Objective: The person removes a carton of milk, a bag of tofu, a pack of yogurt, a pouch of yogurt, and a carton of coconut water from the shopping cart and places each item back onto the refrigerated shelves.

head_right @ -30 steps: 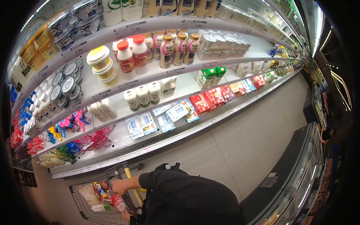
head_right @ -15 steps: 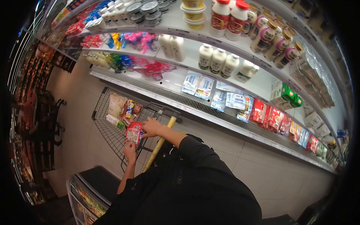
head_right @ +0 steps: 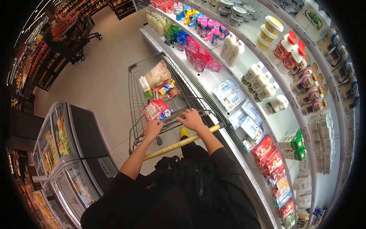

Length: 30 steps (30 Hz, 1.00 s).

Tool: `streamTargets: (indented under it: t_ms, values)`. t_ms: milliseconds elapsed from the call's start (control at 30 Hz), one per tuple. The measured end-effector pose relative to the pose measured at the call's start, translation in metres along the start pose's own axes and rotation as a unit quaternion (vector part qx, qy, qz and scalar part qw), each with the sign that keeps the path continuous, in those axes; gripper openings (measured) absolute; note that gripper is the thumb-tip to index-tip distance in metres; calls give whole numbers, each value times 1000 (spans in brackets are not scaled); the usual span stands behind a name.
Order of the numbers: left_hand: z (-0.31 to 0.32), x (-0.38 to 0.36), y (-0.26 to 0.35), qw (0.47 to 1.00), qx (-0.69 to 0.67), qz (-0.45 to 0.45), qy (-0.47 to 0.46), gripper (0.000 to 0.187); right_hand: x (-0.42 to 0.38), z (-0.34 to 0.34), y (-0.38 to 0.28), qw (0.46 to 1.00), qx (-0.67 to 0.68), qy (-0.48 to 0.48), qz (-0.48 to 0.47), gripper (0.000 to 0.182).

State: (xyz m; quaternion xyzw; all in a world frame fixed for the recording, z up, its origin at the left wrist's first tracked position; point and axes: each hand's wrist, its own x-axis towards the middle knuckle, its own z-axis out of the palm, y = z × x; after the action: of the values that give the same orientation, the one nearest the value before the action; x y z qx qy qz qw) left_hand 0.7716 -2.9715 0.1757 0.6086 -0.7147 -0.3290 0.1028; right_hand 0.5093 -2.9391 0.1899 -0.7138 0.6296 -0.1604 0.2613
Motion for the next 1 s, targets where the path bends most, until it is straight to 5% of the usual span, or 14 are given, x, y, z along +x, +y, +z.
streamTargets:
  t_ms: [333,567,667,1000]
  values:
    - [42,-135,40,997,-17,-59,43,32,-122,13,8,996,54,-47,46,29]
    - [63,-206,59,985,-120,-82,-91,31,-178,1,25,962,135,-231,55,29]
    - [100,-223,42,987,-131,-77,-49,35,-174,26,50,931,192,-283,128,33]
    - [178,-240,14,977,-84,-135,-145,39,-164,163,101,920,216,-316,85,40]
